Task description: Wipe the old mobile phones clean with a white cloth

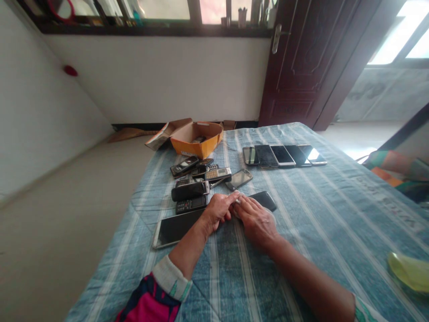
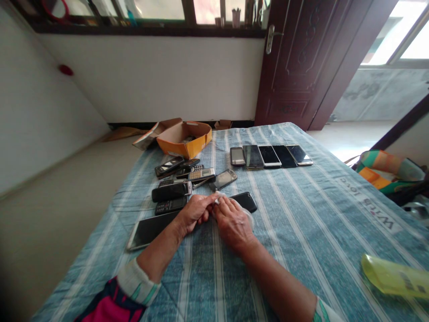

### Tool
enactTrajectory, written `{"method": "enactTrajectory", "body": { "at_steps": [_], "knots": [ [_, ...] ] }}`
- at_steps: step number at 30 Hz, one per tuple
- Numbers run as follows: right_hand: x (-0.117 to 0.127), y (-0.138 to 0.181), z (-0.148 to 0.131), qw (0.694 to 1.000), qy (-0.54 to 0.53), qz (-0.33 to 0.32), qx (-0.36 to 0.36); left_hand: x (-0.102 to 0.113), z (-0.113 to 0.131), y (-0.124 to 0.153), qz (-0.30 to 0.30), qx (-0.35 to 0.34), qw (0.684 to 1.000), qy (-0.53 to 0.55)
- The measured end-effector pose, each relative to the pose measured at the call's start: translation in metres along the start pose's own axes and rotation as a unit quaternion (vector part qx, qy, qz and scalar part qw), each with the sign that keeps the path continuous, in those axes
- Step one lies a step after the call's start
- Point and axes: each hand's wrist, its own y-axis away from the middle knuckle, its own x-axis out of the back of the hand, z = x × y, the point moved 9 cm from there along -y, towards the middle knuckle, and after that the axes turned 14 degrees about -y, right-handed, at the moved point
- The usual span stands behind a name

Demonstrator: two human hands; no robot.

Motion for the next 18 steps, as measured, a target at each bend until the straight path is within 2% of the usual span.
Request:
{"method": "enactTrajectory", "body": {
  "at_steps": [5,9,12,18],
  "knots": [
    [0.017,0.014,0.043,0.997,0.042,0.019,-0.061,-0.003,0.0,0.002,-0.017,0.012,1.0,0.006],
    [0.031,0.03,0.072,0.989,0.075,0.046,-0.122,-0.001,-0.003,0.002,-0.008,0.029,1.0,0.006],
    [0.033,0.031,0.061,0.987,0.091,0.07,-0.113,-0.001,-0.002,0.002,-0.01,0.032,0.999,-0.001],
    [0.012,0.012,0.007,0.998,0.028,0.048,-0.04,-0.003,-0.003,0.003,-0.015,0.026,1.0,-0.003]
  ]
}}
